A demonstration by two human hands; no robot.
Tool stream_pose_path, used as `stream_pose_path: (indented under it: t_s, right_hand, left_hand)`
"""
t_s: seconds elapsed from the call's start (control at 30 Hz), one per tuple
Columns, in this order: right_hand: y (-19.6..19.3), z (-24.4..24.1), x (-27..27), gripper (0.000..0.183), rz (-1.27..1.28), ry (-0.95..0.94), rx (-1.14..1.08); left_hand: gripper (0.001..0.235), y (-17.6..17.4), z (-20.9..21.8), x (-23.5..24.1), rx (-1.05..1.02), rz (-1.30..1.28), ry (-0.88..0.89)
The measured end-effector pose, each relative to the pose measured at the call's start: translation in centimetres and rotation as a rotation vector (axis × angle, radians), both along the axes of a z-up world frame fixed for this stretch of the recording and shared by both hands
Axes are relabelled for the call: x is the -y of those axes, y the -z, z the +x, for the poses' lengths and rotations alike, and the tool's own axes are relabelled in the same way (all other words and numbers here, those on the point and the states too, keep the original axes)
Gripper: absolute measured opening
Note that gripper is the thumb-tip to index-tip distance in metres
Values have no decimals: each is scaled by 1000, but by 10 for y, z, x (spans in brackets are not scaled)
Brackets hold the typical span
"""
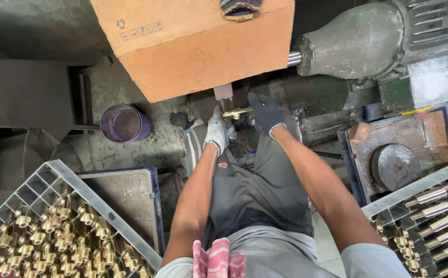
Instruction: The person polishes a brass metal component by holding it against a rotating polishing wheel. The person turns the component to polish different sides and places it back into a wire tray containing other components.
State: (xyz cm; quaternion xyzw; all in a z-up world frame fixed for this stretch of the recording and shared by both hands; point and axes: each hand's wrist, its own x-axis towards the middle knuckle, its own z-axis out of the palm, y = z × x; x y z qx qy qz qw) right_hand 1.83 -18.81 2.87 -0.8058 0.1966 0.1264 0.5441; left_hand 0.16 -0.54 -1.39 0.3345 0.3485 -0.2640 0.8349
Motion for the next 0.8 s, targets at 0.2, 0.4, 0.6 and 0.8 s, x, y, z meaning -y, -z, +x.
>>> stream_pose_path:
  t_s: [0.2, 0.4, 0.6, 0.8]
  right_hand:
    - [-4, 1, -11, 66, 21, 94, -94]
    - [12, -1, -19, 61, -13, 44, 109]
    - [-18, 1, -20, 60, 180, 59, -89]
    - [-17, 2, -8, 60, 69, 149, 36]
  left_hand:
    - [50, -14, -2, -6, 2, 38, -24]
    - [49, -8, -3, -13, 9, 63, -37]
    - [56, -11, 2, -10, -14, 32, -6]
    - [54, -25, 2, 3, -17, 49, -9]
